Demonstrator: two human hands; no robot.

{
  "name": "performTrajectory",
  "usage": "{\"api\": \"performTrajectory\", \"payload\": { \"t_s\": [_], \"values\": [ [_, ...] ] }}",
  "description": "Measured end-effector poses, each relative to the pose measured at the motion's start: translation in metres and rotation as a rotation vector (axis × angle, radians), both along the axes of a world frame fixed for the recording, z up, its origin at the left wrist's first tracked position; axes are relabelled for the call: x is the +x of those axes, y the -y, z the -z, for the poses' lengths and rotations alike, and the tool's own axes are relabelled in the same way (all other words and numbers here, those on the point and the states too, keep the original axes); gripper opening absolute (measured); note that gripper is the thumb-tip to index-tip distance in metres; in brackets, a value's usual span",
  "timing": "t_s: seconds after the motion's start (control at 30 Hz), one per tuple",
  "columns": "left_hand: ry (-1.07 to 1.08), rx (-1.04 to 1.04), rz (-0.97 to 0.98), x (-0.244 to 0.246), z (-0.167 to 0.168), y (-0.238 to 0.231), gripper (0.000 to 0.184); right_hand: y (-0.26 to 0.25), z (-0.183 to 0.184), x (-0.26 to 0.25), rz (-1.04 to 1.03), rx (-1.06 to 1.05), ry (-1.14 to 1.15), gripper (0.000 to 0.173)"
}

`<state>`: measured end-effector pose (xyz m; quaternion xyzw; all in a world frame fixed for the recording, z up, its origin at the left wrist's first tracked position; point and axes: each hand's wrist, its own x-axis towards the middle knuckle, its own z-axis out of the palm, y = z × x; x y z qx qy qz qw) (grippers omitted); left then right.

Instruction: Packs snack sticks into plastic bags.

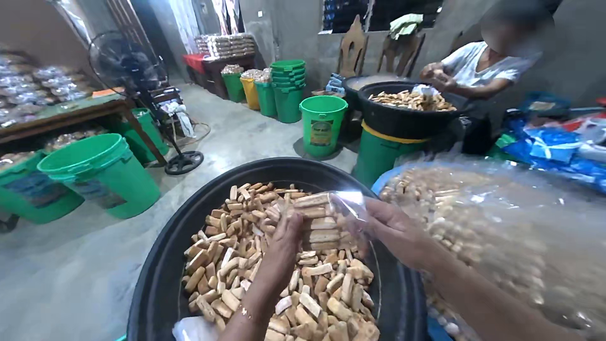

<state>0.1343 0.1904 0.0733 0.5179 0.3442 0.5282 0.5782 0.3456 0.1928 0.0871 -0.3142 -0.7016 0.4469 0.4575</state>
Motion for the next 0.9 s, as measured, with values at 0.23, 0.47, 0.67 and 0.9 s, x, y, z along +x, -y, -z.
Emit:
{"api": "performTrajectory", "payload": {
  "t_s": [0.23, 0.47, 0.67, 0.9],
  "values": [
    [0.096, -0.07, 0.159, 0.06, -0.002, -0.013, 0.036, 0.021, 0.01, 0.058, 0.088, -0.018, -0.103, 0.043],
    [-0.023, -0.011, 0.198, 0.1, -0.001, -0.01, 0.023, 0.043, 0.018, 0.079, 0.289, 0.018, -0.105, 0.043],
    [0.126, -0.136, 0.053, 0.093, 0.006, -0.002, 0.023, 0.053, 0.039, 0.071, 0.404, 0.314, 0.125, 0.044],
    [0.066, -0.071, 0.055, 0.049, 0.027, 0.015, 0.036, 0.053, 0.047, 0.055, 0.184, 0.262, 0.307, 0.049]
  ]
}}
